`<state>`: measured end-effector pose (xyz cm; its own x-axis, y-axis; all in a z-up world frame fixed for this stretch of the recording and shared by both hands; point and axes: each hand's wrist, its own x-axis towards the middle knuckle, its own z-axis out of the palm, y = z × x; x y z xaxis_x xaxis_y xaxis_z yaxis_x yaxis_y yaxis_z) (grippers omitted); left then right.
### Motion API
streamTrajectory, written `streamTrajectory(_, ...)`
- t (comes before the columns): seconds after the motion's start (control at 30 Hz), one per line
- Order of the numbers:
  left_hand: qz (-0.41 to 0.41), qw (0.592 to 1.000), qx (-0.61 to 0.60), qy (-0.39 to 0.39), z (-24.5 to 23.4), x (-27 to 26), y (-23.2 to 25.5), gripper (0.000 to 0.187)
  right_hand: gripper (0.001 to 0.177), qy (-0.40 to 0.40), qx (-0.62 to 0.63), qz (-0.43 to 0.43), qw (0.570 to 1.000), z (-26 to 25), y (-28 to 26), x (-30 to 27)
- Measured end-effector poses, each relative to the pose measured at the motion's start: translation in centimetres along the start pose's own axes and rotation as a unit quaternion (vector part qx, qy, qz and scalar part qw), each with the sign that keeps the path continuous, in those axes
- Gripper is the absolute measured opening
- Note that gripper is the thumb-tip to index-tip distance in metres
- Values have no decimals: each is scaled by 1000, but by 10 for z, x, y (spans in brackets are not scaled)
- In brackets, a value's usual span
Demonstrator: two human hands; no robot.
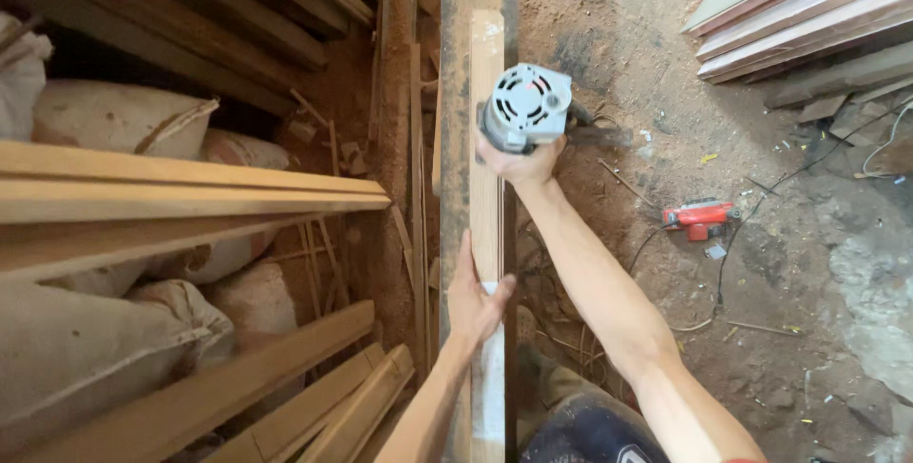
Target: The person uses a circular saw to cut a piece of wood, then switches to a router to shape the edges of a long wooden plank. Finally, they use an angle grinder to smooth the surface of the wood.
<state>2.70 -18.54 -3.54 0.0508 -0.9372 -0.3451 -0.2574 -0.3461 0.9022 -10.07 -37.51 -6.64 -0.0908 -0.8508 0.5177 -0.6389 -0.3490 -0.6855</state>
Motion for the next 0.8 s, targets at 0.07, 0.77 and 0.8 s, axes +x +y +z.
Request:
streamTrajectory(0.07, 5, 1000, -2, 7, -1, 0, 7, 97, 56, 31, 36, 13, 999, 6, 8, 19)
streamTrajectory(0.77, 28, 999, -9, 29, 0, 13, -5, 91, 74, 84, 50, 38, 995, 58, 56, 117)
streamTrajectory(0.8, 38, 999, -2, 34, 2, 12, -5, 91, 76, 52, 60, 44, 996, 55, 55, 112)
